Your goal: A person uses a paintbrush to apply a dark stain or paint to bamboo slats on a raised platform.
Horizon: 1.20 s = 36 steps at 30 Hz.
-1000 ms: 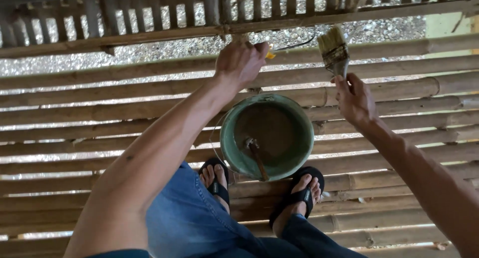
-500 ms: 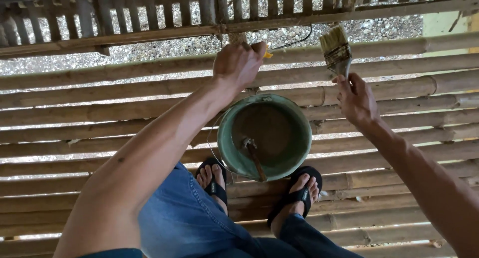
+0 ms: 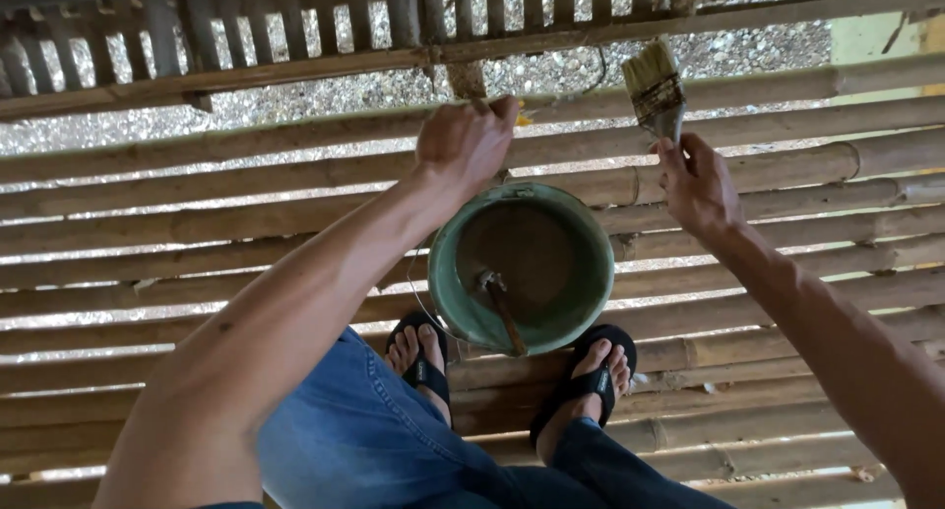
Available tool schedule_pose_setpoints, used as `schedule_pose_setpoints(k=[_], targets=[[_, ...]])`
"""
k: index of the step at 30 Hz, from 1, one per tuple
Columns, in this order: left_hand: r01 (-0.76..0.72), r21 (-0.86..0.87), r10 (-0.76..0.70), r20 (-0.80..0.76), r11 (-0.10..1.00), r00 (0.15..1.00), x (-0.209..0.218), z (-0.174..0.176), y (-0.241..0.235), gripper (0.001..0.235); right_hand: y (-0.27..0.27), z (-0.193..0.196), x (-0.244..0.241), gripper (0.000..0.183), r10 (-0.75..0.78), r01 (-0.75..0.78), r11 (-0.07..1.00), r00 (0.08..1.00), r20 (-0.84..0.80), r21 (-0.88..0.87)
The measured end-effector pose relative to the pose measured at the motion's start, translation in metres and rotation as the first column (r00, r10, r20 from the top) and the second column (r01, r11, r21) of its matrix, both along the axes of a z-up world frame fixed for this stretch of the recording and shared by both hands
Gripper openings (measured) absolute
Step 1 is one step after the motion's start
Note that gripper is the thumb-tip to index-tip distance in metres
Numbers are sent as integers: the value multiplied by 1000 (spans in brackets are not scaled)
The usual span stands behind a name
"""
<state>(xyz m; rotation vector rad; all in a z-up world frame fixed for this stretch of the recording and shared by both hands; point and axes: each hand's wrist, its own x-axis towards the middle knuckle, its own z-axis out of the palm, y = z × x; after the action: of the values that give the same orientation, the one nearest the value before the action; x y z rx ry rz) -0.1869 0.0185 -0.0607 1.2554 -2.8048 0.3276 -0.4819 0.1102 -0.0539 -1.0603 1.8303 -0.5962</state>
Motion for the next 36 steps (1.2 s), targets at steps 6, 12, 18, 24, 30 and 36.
schedule_pose_setpoints(k=[6,12,18,24,30,36], targets=[[16,-106,-14,19,994,1000,-6,8,-10,7,1,-3,0,35,-18,18,1000,1000,10,-15],[-75,177,62,75,981,995,2,19,-1,13,-1,1,-3,38,17,-17,1000,1000,-3,-23],[-61,-100,59,-28,993,998,-11,9,1,11,-4,6,0,34,-45,45,999,999,19,-24],[-86,-239,58,-119,967,991,0,-8,8,10,-10,4,-1,35,-6,7,1000,1000,21,-4],[-81,-303,70,-49,950,996,-8,-20,6,6,-11,5,7,33,-27,27,1000,999,36,6],[-137,-175,122,-95,975,988,12,5,22,4,-14,3,12,34,-12,10,999,999,40,41]])
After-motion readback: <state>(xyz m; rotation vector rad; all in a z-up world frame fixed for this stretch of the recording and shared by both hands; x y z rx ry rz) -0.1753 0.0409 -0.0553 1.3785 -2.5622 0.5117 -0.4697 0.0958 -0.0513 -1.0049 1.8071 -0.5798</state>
